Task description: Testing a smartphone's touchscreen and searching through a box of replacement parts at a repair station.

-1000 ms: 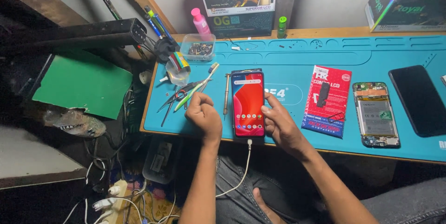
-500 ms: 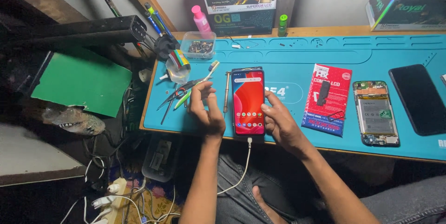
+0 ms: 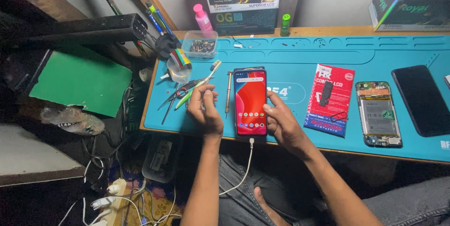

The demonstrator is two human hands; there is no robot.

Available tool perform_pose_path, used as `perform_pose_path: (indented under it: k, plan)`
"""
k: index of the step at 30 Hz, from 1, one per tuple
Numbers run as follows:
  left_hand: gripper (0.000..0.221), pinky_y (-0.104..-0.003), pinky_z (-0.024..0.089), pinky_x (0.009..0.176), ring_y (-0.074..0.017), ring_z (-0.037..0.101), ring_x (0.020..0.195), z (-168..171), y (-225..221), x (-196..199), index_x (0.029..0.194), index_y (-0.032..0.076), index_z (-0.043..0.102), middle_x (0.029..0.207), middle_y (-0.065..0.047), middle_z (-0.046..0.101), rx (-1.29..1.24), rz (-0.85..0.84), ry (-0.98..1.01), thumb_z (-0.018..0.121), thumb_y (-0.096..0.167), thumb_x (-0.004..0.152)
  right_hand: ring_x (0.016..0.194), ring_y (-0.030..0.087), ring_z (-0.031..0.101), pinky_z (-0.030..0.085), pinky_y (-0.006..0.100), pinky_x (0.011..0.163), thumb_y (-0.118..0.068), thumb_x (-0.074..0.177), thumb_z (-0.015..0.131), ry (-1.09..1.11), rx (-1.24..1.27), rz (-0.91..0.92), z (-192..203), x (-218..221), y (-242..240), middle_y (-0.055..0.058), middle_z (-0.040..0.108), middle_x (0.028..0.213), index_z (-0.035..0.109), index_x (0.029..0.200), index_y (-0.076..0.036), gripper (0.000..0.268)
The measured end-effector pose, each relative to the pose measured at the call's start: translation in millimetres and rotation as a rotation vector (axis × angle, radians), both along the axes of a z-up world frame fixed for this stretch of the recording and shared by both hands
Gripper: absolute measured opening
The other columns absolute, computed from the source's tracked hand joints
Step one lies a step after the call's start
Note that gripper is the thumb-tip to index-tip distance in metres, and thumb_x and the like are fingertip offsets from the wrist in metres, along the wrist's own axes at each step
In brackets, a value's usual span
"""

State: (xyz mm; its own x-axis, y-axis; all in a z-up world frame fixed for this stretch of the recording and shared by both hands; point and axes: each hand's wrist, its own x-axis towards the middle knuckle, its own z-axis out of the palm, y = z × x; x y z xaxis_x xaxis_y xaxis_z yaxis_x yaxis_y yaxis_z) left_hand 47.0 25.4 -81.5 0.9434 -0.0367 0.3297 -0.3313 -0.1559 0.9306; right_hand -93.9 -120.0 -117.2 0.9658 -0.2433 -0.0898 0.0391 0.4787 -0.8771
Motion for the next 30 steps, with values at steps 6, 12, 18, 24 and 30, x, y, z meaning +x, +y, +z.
perform_pose_path:
  k: [6,12,18,24,30]
  plan:
    - [0.023,-0.025,0.056,0.061,-0.0116,0.067,0.067,-1,0,1,0.089,0.013,0.078,0.067,-0.003,0.072,0.031,-0.01,0.025,0.057,0.021,0.096,0.116,0.04,0.075,0.066,0.045,0.087,-0.049,0.102,0.053,0.004,-0.008,-0.002,6,-1,0,0.031,0.066,0.137,0.034,0.163,-0.008,0.076]
    - [0.024,-0.025,0.056,0.061,-0.0111,0.067,0.066,-5,-1,4,0.088,0.013,0.077,0.066,-0.003,0.071,0.046,-0.008,0.022,0.057,0.023,0.097,0.116,0.041,0.074,0.066,0.045,0.087,-0.048,0.102,0.052,0.009,0.002,0.001,10,-3,1,0.031,0.065,0.136,0.034,0.164,-0.008,0.076]
    - [0.024,-0.026,0.056,0.06,-0.0118,0.067,0.065,-2,-1,2,0.087,0.013,0.077,0.065,-0.003,0.071,0.049,-0.005,0.002,0.057,0.022,0.097,0.116,0.039,0.075,0.066,0.044,0.087,-0.048,0.104,0.052,0.012,0.005,-0.003,16,-4,2,0.029,0.066,0.137,0.033,0.164,-0.008,0.075]
    - [0.024,-0.025,0.056,0.059,-0.0104,0.067,0.064,-1,-2,3,0.086,0.013,0.077,0.065,-0.002,0.071,0.041,-0.004,-0.001,0.057,0.022,0.096,0.113,0.04,0.076,0.066,0.045,0.086,-0.048,0.103,0.053,0.017,0.001,-0.01,6,-2,0,0.03,0.067,0.135,0.034,0.164,-0.008,0.076]
    - [0.023,-0.026,0.057,0.058,-0.0113,0.067,0.063,-5,0,3,0.085,0.013,0.076,0.065,-0.002,0.071,0.039,0.0,-0.014,0.059,0.02,0.096,0.11,0.033,0.077,0.068,0.041,0.083,-0.047,0.104,0.052,-0.002,-0.001,-0.012,-2,0,2,0.027,0.068,0.129,0.034,0.163,-0.008,0.073]
